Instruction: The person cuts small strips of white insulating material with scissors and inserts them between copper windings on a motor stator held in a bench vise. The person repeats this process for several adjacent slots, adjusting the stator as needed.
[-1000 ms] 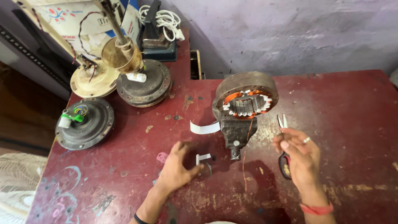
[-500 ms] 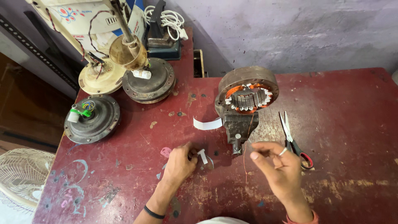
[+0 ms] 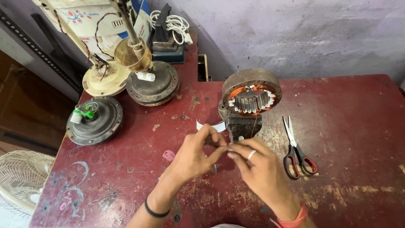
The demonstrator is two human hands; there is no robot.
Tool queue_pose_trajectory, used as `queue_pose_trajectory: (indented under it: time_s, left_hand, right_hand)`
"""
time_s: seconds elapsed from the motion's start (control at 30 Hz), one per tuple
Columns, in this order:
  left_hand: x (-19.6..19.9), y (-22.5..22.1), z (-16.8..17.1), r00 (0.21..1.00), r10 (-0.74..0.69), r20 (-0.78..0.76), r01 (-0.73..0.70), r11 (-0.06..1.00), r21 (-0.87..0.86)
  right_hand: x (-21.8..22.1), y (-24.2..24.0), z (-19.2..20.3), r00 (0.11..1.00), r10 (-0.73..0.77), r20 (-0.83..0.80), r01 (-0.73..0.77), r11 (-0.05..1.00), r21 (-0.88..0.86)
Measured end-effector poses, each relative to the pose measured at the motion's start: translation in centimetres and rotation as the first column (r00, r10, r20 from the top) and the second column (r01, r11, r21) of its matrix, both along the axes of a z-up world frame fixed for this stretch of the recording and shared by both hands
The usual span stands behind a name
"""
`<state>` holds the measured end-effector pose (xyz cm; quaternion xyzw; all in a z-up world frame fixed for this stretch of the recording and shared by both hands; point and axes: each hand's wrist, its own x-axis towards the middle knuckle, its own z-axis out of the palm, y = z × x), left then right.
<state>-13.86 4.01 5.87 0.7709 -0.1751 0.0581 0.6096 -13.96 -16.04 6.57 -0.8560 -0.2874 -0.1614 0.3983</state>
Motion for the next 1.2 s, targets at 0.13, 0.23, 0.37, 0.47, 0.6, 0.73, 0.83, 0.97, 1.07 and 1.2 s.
queue_pose_trajectory:
  time_s: [0.13,0.23,0.37,0.47,0.6,0.73,0.83,0.97,1.07,1.2]
  left_hand:
    - [1.7,-1.8,0.0,0.996,-0.068,0.061,0.076,0.988,-0.134]
    - [2.9,-3.1,-1.7,0.946,0.173,0.275,-0.128,0.976,-0.174]
    - [7.0,-2.9,-4.0,0.867,0.413,0.280,-0.350,0.903,-0.249]
    - [10.5,-3.4,-5.2,0.974,0.206,0.099,-0.172,0.947,-0.273]
    - [13.0,-4.9,-5.8,0.998,-0.052,0.045,0.067,0.884,-0.462]
    - [13.2,-5.2,-5.6,0.994,-0.104,-0.018,0.083,0.871,-0.484]
    - [13.0,-5.0,-5.3,0.993,-0.114,-0.035,0.086,0.886,-0.455]
    - [13.1,-4.7,-4.9,0.994,-0.094,-0.049,0.070,0.931,-0.359]
    - [13.4,-4.8,-4.8,0.989,-0.132,-0.060,0.100,0.919,-0.382]
    - [13.6,-5.0,-4.9,0.990,-0.131,-0.059,0.096,0.910,-0.403]
  right_hand:
    - [1.2,-1.8,-0.1,0.995,-0.081,-0.055,0.085,0.994,0.075]
    - [2.2,-3.3,-0.6,0.985,-0.163,-0.064,0.169,0.981,0.100]
    - [2.9,-4.2,-1.4,0.933,-0.358,-0.041,0.359,0.911,0.206]
    - [3.7,-3.7,-1.6,0.902,-0.431,0.024,0.414,0.880,0.234]
    - [4.9,-2.3,-1.3,0.884,-0.458,0.095,0.438,0.882,0.175]
    - [5.4,-1.2,-1.2,0.878,-0.467,0.106,0.442,0.876,0.195]
    - [5.5,-0.8,-1.4,0.881,-0.454,0.130,0.420,0.880,0.223]
    - [5.6,-0.4,-1.7,0.858,-0.500,0.117,0.460,0.850,0.258]
    - [5.6,-0.2,-1.9,0.839,-0.530,0.120,0.489,0.833,0.260]
    - [5.4,0.1,-2.1,0.836,-0.531,0.136,0.481,0.830,0.281]
